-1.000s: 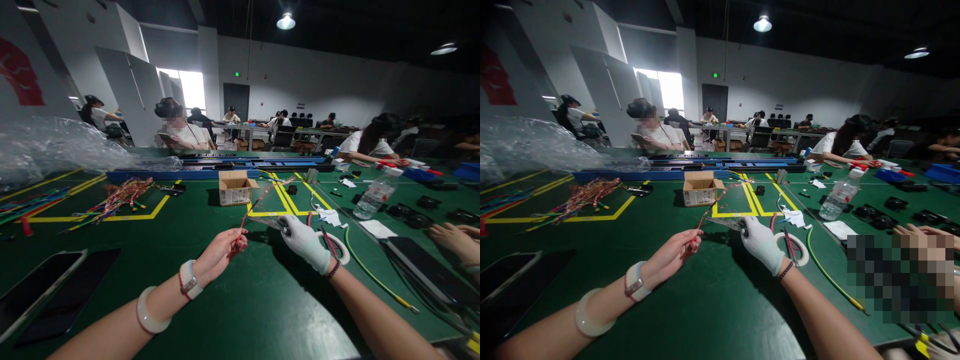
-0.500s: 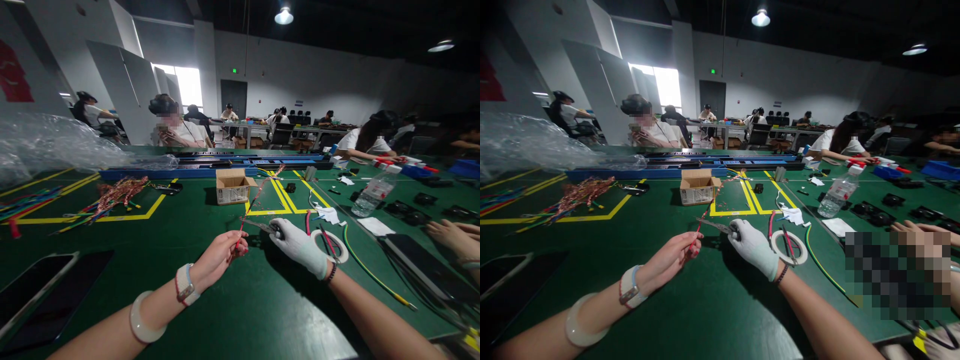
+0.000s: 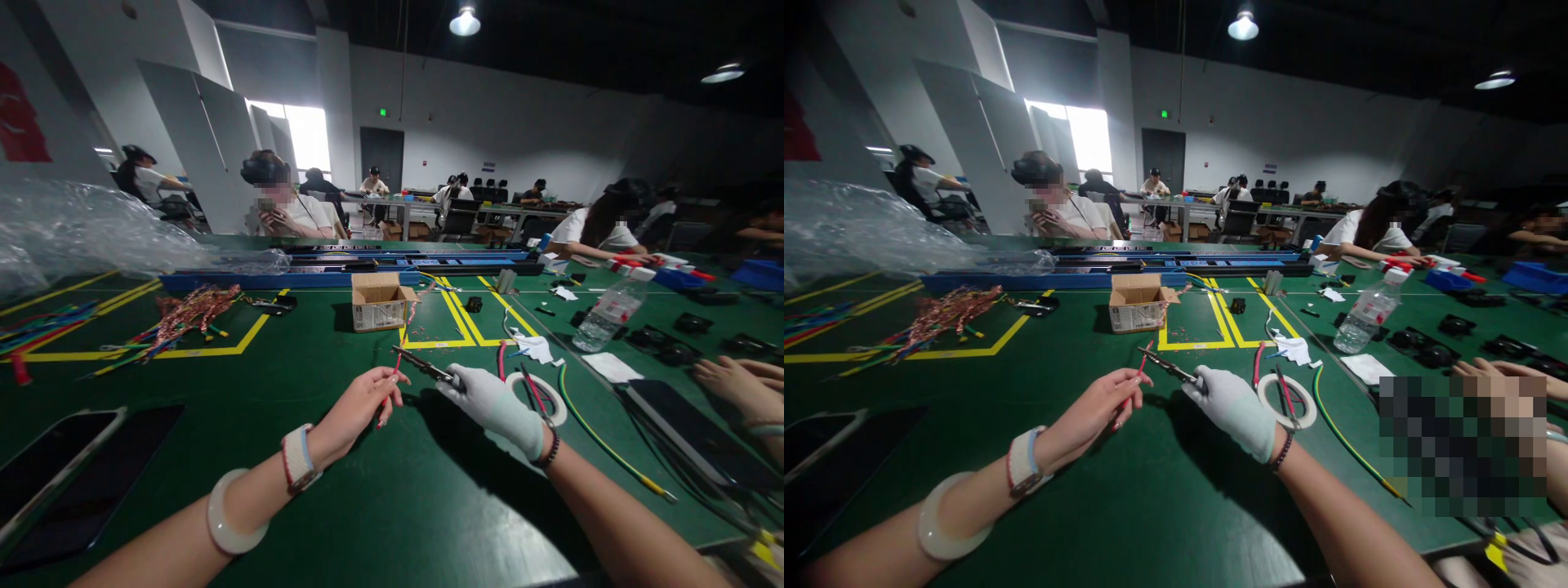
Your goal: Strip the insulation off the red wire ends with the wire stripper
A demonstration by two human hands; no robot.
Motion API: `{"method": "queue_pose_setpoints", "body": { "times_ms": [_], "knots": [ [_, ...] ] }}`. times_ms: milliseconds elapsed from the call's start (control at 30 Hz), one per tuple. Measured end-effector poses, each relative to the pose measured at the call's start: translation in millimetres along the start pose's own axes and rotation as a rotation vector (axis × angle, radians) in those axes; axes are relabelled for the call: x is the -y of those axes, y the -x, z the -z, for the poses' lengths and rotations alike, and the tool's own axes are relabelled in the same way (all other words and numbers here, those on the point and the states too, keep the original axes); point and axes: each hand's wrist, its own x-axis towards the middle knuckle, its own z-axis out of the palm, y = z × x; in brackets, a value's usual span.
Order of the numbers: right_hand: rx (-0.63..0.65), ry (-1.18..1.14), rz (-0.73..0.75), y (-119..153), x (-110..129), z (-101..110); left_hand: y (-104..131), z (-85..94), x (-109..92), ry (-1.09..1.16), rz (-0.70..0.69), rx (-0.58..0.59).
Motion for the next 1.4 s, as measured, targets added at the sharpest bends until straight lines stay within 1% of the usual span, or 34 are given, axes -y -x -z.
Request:
{"method": "queue_pose_setpoints", "body": {
  "times_ms": [67,167,300,400,500,633,700,833,900,967,1033,1133,1333,1400],
  "knots": [
    [0.049,-0.080,0.015,1,0,4,-1,2.1,-3,-0.084,-0.050,-0.010],
    [0.126,-0.176,0.013,2,0,7,-3,6.0,-6,-0.218,-0.096,0.009],
    [0.196,-0.226,-0.010,2,0,8,-5,10.6,-5,-0.359,-0.151,0.031],
    [0.223,-0.226,-0.014,4,1,9,-5,12.5,-5,-0.415,-0.179,0.034],
    [0.222,-0.218,-0.003,5,3,9,-5,14.0,-7,-0.456,-0.206,0.017],
    [0.231,-0.213,0.025,6,4,9,-7,16.7,-6,-0.461,-0.215,0.006],
    [0.210,-0.200,0.044,5,3,8,-8,17.5,-4,-0.440,-0.203,0.023],
    [0.087,-0.168,0.080,3,-1,7,-7,15.7,2,-0.318,-0.179,0.041],
    [0.046,-0.168,0.076,1,-2,7,-5,13.8,4,-0.278,-0.171,0.042],
    [0.022,-0.156,0.061,0,-3,7,-3,12.6,5,-0.288,-0.167,0.040],
    [0.022,-0.141,0.055,-1,-3,8,-2,13.0,6,-0.319,-0.178,0.022],
    [0.019,-0.152,0.083,-2,-6,8,-2,15.6,8,-0.351,-0.223,-0.025],
    [-0.112,-0.196,0.167,-7,-18,2,-2,18.5,9,-0.282,-0.274,-0.103],
    [-0.118,-0.204,0.187,-8,-23,4,-2,18.7,8,-0.259,-0.282,-0.134]
  ]
}}
